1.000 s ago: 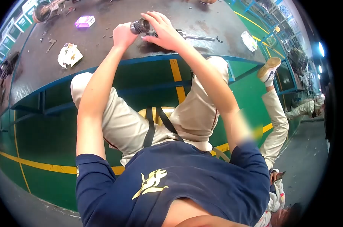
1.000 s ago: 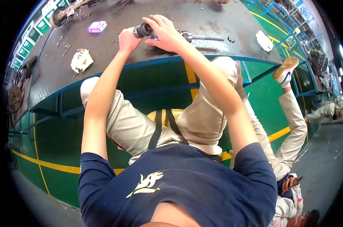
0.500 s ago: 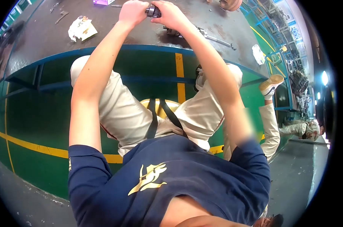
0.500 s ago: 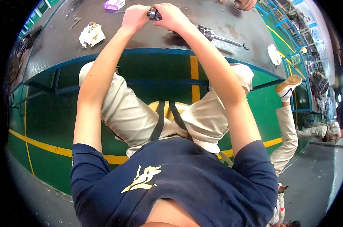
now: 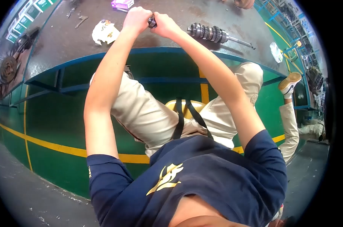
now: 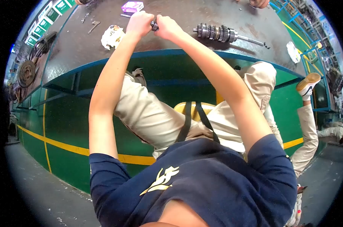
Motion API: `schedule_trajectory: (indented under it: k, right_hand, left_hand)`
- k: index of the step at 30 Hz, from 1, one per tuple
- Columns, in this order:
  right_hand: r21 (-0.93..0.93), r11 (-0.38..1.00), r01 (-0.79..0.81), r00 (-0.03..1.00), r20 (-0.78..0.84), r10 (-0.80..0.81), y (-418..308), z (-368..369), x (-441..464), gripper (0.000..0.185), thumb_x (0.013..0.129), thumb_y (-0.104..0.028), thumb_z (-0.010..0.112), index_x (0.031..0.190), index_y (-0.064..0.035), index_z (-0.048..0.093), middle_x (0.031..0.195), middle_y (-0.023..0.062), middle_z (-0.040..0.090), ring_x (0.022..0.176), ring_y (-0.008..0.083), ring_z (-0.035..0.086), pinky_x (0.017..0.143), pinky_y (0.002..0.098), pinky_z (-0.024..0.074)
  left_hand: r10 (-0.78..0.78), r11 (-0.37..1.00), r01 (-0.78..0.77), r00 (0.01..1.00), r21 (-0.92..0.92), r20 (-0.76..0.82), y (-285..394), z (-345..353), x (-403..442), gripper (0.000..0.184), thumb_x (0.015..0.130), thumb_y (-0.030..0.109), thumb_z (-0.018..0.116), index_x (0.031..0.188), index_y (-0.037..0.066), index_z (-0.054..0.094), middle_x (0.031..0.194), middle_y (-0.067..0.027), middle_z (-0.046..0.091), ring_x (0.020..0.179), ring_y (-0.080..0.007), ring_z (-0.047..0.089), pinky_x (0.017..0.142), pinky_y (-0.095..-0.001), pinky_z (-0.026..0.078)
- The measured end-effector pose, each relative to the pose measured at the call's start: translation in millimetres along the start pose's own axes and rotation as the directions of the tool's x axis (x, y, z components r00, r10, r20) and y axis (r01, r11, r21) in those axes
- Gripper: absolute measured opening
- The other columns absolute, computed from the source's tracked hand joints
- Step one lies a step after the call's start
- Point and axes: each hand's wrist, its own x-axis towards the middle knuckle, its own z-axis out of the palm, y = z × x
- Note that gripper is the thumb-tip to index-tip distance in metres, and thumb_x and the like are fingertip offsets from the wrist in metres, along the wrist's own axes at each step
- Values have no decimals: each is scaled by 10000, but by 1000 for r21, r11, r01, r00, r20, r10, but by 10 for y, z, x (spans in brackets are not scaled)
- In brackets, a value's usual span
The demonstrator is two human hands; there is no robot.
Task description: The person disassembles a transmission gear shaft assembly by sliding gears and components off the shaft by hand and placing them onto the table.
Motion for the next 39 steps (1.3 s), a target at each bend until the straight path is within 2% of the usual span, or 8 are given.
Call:
schedule_trajectory:
  k: [9, 10, 14, 16, 19, 31, 37, 39]
  right_hand:
    - [494, 865, 88, 994, -104, -41, 174, 466, -129, 401, 670, -92, 761, 1010, 16, 578, 967, 236, 657, 963, 389, 636, 833, 410, 509]
    - [437, 878, 195, 968, -230, -100, 166, 473, -143, 293, 734, -101, 750, 971, 31, 639, 916, 187, 692, 860, 252, 679, 775, 362, 521]
    - [592, 804, -56, 998, 56, 28, 256, 486, -106, 429, 741, -161, 772, 1103, 7, 614, 1085, 209, 661, 1068, 323, 619, 929, 423, 468]
    - [188, 977, 103, 941, -336, -35, 456, 896, -15, 573, 786, -229, 731, 1273, -8, 525, 1306, 255, 528, 1331, 430, 366, 1117, 516, 256]
    - [237, 969, -69, 981, -163, 109, 422, 813, -65, 883, 736, -340, 750, 1408, 46, 329, 1478, 374, 174, 1380, 548, 111, 1162, 519, 139]
    - [88, 996, 35, 999, 6, -36, 801, 832, -1, 843, 815, -391, 628, 1438, 60, 284, 1498, 345, 187, 1418, 488, 106, 1176, 481, 126]
    - [135, 990, 49, 999, -5, -48, 773, 597, -167, 819, 731, -422, 727, 1380, -17, 433, 1476, 326, 258, 1393, 476, 205, 1155, 528, 157]
    - [223, 931, 290, 950, -188, -251, 954, 833, -6, 814, 690, -442, 775, 1324, -20, 489, 1458, 318, 300, 1367, 489, 246, 1138, 534, 199]
  left_hand:
    - [116, 986, -126, 989, 108, 92, 221, 14, -56, 72, 653, 138, 685, 723, 119, 678, 741, -79, 682, 793, -254, 629, 728, -360, 461]
    - [118, 982, -132, 987, 132, 110, 249, 4, -67, 92, 647, 132, 696, 738, 127, 679, 754, -74, 685, 810, -250, 627, 745, -352, 453]
    - [87, 975, -122, 978, 185, 190, 361, 11, 63, 79, 653, 129, 705, 723, 108, 675, 754, -75, 685, 817, -240, 627, 750, -351, 439]
    - [109, 968, -149, 975, 204, 191, 430, -3, 158, 49, 671, 125, 693, 712, 109, 673, 738, -78, 681, 803, -239, 628, 747, -354, 437]
    - [146, 944, -189, 974, 270, 170, 526, 81, 192, 43, 727, 113, 646, 698, 120, 678, 710, -84, 677, 774, -231, 634, 755, -353, 430]
    - [44, 844, -155, 974, 514, 221, 955, 101, 303, 182, 827, 169, 574, 714, 123, 709, 735, -66, 695, 830, -208, 639, 925, -392, 338]
    - [43, 953, -147, 931, 264, 362, 963, -94, 383, 162, 817, 109, 574, 866, 68, 724, 843, -115, 704, 914, -256, 646, 1057, -453, 310]
    - [253, 838, -259, 964, -479, -79, 867, -133, 399, 191, 753, 12, 570, 900, 30, 691, 864, -134, 692, 928, -279, 649, 982, -419, 415]
